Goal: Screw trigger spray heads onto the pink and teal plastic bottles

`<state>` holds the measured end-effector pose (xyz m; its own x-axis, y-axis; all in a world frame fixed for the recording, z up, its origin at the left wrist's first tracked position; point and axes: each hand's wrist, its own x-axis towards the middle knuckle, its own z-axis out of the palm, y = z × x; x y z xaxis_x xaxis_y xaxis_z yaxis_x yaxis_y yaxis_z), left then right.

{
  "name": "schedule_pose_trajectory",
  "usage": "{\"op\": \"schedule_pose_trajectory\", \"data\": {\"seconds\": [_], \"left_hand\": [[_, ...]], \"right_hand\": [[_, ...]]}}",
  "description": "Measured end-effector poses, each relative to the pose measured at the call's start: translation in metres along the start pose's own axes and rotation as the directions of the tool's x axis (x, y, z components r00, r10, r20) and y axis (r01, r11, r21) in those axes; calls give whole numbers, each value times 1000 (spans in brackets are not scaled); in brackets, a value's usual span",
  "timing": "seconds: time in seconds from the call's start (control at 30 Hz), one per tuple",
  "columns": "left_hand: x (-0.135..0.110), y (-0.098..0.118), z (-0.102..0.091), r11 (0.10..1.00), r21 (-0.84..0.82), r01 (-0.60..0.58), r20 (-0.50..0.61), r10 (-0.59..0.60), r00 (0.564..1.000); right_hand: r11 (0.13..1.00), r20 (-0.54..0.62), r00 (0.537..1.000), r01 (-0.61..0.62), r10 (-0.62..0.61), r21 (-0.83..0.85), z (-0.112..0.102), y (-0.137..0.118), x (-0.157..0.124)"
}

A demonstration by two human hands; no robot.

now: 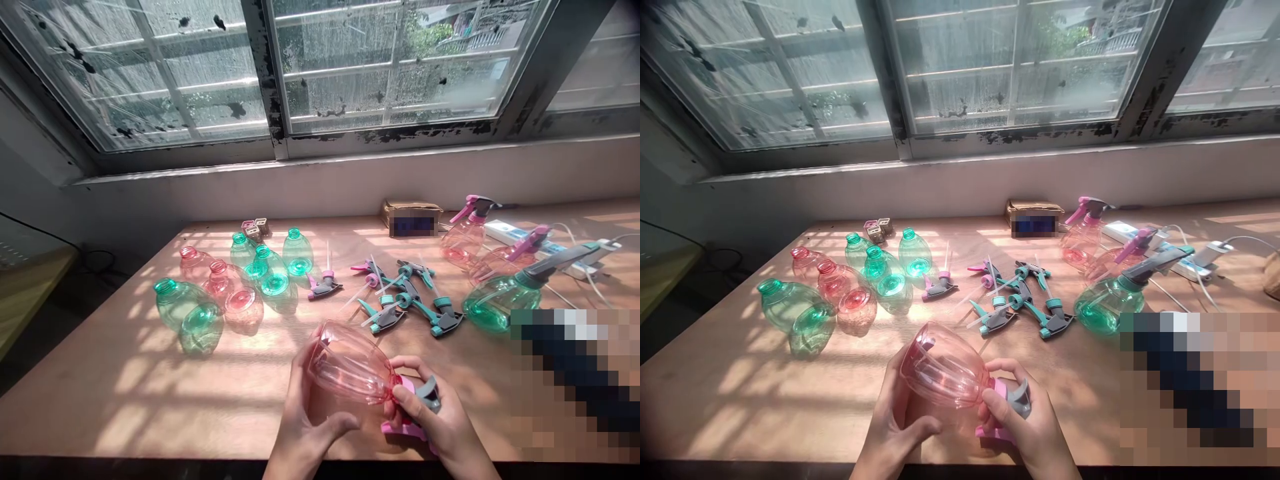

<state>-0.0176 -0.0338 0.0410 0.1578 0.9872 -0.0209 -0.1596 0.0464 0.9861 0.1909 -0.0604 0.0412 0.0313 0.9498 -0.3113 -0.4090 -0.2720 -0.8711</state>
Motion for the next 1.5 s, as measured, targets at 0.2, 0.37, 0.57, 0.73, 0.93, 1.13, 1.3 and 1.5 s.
{"op": "schedule_pose_trajectory", "data": {"seconds": [0.2,0.37,0.57,0.73,0.93,1.13,1.3,1.5], "left_hand": [[4,1,2,998,-55,36,-73,-40,996],[0,2,2,995,-83,-46,-57,41,998],[1,-3,-3,992,55,-117,1,117,993],[2,-1,1,998,29,-54,-16,54,998],[-1,7,4,993,105,-60,73,52,996],[-1,3,13,981,163,-108,-55,118,991],[-3,7,14,977,190,-99,-9,102,995],[-1,10,8,985,168,-45,33,40,999]], "right_hand": [[1000,29,1000,0,1,-26,2,1,0],[1000,60,998,-17,18,-13,-5,2,1],[999,4,999,-33,33,10,-4,-3,-2],[999,-21,999,-35,36,22,2,-6,-3],[1000,-29,1000,-11,12,28,3,-4,-2],[1000,-28,1000,-9,9,23,4,-5,-2],[1000,-26,999,24,-24,-3,3,-2,-2],[1000,-30,999,20,-21,-13,3,-2,-2]]}}
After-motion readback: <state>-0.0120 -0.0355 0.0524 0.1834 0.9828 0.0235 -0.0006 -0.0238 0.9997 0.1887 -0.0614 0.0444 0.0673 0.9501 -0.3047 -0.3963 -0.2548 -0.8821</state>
